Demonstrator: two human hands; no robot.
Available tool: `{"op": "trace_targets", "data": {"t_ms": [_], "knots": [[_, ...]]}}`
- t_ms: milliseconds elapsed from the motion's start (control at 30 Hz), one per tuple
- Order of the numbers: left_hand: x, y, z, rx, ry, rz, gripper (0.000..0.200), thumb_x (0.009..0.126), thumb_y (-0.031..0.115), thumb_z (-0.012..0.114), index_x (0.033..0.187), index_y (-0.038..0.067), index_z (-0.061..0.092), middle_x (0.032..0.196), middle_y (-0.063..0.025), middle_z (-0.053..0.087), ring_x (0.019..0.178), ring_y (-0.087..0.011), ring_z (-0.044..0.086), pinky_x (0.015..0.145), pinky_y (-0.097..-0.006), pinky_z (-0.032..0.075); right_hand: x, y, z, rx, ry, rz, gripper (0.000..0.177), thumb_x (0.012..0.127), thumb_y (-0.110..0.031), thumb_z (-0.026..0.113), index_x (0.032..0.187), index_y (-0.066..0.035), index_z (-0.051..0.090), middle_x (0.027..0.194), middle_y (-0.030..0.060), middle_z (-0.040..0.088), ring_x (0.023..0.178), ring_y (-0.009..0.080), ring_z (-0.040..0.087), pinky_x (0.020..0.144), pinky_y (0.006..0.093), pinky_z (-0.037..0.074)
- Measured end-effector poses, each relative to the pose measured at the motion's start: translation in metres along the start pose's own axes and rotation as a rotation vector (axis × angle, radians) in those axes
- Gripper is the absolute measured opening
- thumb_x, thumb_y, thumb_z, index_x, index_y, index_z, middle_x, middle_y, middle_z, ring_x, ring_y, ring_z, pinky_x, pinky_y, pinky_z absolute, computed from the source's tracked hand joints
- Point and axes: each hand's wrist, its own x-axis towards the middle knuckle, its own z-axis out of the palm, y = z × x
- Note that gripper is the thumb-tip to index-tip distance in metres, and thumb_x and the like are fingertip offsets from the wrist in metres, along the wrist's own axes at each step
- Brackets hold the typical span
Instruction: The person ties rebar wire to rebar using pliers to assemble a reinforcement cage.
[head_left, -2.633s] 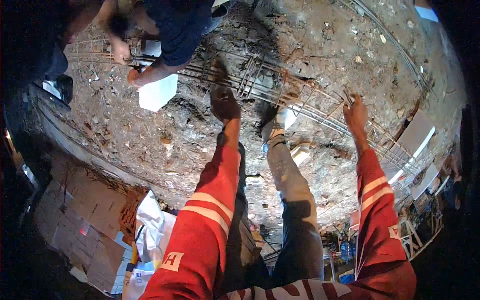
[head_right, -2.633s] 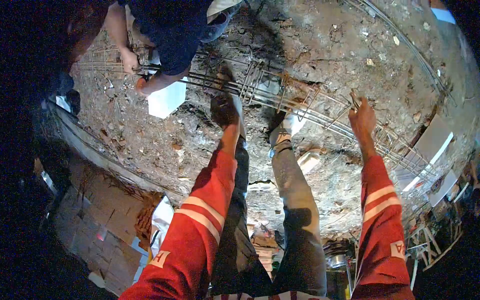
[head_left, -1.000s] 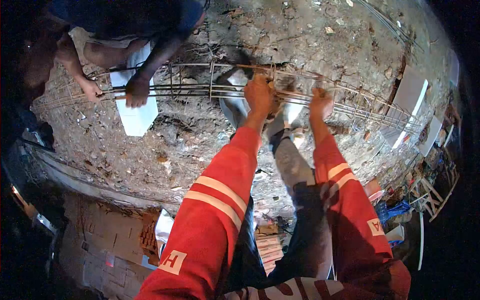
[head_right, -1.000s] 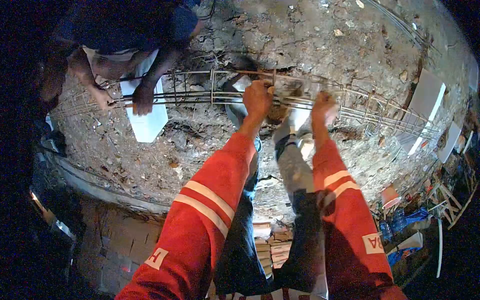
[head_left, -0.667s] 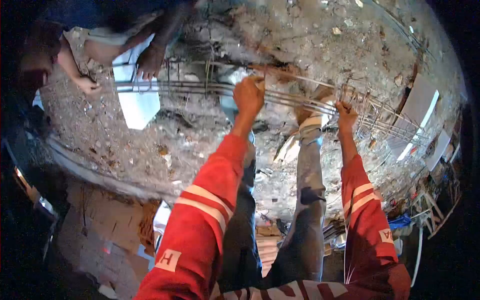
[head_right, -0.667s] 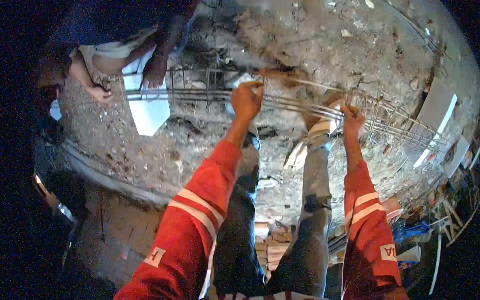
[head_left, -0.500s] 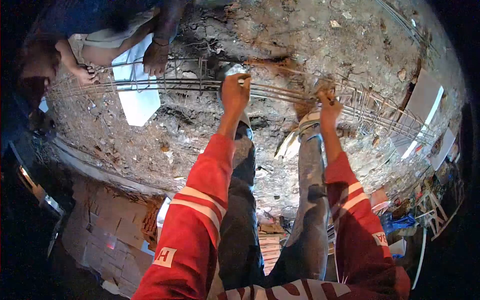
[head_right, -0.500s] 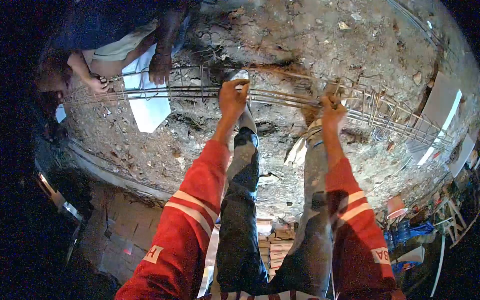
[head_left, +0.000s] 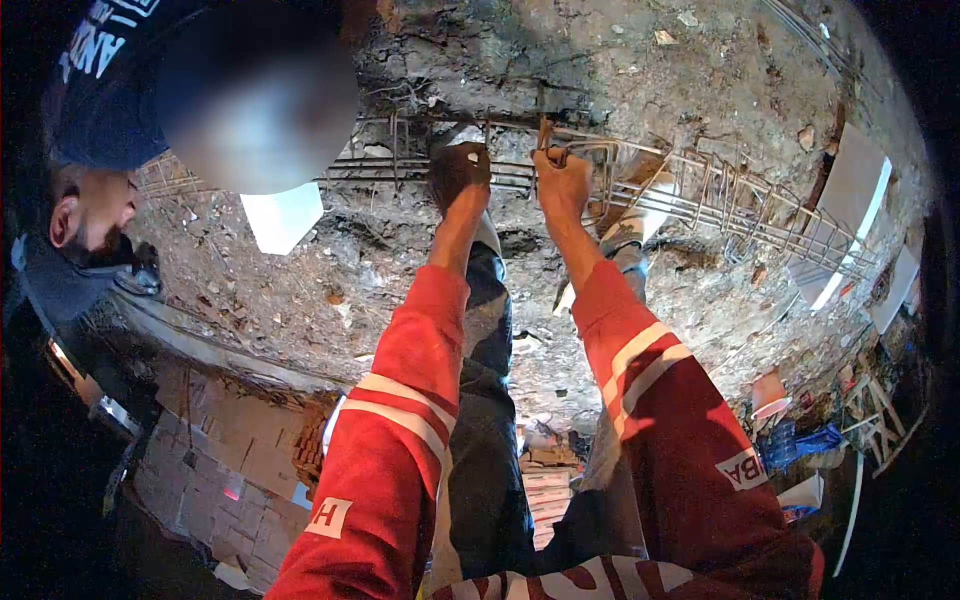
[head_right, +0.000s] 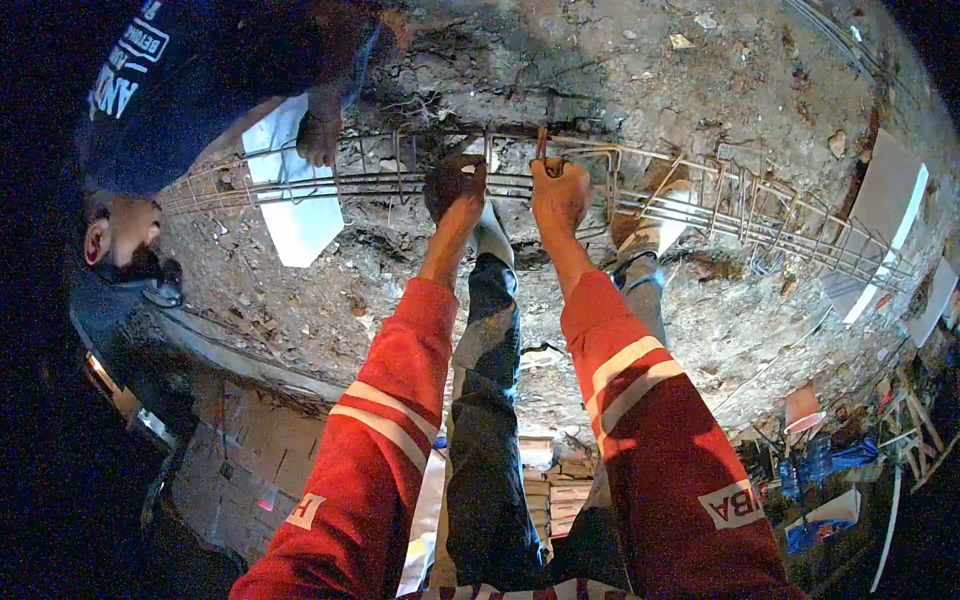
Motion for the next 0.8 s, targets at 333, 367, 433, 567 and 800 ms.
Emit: {"op": "trace_targets", "data": {"t_ms": [333,367,433,567,800], "knots": [[-0.004,-0.006,-0.006,0.12,-0.154,-0.185,0.02,0.087,0.023,0.058,0.088,0.006,0.069,0.081,-0.0214,0.066,0.076,-0.0381,0.064,0.067,-0.0431,0.05,-0.004,-0.013,-0.017,0.0,0.04,-0.099,0.024,0.074,-0.023,0.071,0.069,0.0,0.066,0.061,0.0143,0.062,0.054,0.0256,0.058,0.056,0.0416,0.045],[-0.001,-0.003,-0.008,0.17,-0.238,-0.306,0.021,0.087,0.024,0.058,0.09,0.006,0.069,0.081,-0.0219,0.066,0.076,-0.0382,0.064,0.066,-0.0423,0.05,-0.004,-0.014,-0.018,-0.027,0.022,-0.082,0.025,0.074,-0.024,0.072,0.07,0.0,0.067,0.061,0.0141,0.061,0.054,0.0252,0.057,0.056,0.0416,0.044],[0.003,-0.005,-0.009,0.118,-0.075,-0.14,0.022,0.084,0.027,0.062,0.088,0.007,0.071,0.078,-0.0204,0.066,0.073,-0.0369,0.065,0.066,-0.0419,0.051,-0.002,-0.01,-0.014,0.002,0.016,-0.056,0.027,0.074,-0.024,0.073,0.068,0.001,0.065,0.059,0.0146,0.061,0.053,0.0266,0.056,0.056,0.0419,0.044],[0.004,-0.009,-0.008,-0.006,0.109,-0.052,0.02,0.079,0.027,0.07,0.089,0.011,0.073,0.073,-0.0166,0.067,0.066,-0.0335,0.065,0.063,-0.0399,0.05,0.006,0.003,-0.013,-0.044,-0.03,-0.103,0.029,0.075,-0.025,0.073,0.073,0.003,0.064,0.066,0.0149,0.064,0.057,0.0327,0.058,0.061,0.0435,0.046],[-0.008,0.032,-0.005,-0.049,-0.048,-0.07,0.016,0.072,0.017,0.076,0.085,0.009,0.071,0.077,-0.0124,0.069,0.069,-0.0309,0.066,0.065,-0.0369,0.052,0.006,0.025,-0.019,0.132,0.299,-0.197,0.037,0.081,-0.032,0.072,0.077,0.004,0.062,0.069,0.0185,0.062,0.068,0.0358,0.06,0.066,0.0454,0.046]]}}
